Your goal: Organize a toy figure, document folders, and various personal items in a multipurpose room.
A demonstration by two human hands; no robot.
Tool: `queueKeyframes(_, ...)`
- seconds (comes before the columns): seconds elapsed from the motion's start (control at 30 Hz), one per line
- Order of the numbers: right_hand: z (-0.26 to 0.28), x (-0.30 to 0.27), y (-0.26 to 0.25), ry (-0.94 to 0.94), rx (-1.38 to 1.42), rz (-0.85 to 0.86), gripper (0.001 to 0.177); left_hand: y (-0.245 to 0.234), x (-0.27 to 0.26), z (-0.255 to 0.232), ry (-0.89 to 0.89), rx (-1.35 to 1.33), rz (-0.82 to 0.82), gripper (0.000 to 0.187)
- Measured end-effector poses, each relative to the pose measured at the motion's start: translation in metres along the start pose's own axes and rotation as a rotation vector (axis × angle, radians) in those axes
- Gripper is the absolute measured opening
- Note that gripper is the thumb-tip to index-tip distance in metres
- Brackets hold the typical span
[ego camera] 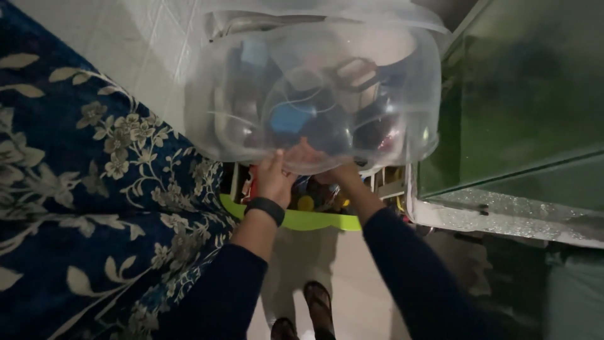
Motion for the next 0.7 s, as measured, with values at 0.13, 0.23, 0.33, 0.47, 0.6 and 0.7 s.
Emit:
queueKeyframes(0.13, -0.028, 0.041, -0.046, 0.06, -0.483, -0.129, 0.028, -0.03, 0.01, 0.004, -0.044, 0.211, -0.05, 0.031)
queueKeyframes(0.23, -0.073, 0.075, -0.091, 0.004, -1.08, -0.136, 0.03, -0.076, 0.047, 0.036, -0.178, 0.22, -0.061, 0.037)
queueKeyframes(0.33, -0.097, 0.074, -0.111, 0.014, -1.341, -0.086, 0.034, -0.128, 0.094, 0.081, -0.367, 0.068, -0.086, 0.051)
queueKeyframes(0.47, -0.112, 0.055, -0.132, 0.417, -0.768, -0.095, 0.028, -0.173, 0.143, 0.142, -0.436, 0.232, -0.263, 0.06)
queueKeyframes(0.6, -0.116, 0.038, -0.136, -0.035, -1.221, 0.073, 0.019, -0.111, 0.072, 0.085, -0.384, 0.303, -0.22, 0.053)
queueKeyframes(0.7, -0.09, -0.027, -0.101, 0.239, -0.542, -0.275, 0.039, -0.092, 0.052, 0.056, -0.316, 0.382, -0.176, 0.047)
Point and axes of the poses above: each hand's wrist, its own x-axis towards the middle knuckle, its own y-axis out of the palm, z = x × y, the point moved 1 cm from there along x, towards the middle knuckle, and after that the axes turned 10 degrees about y, right-handed, at the moved point
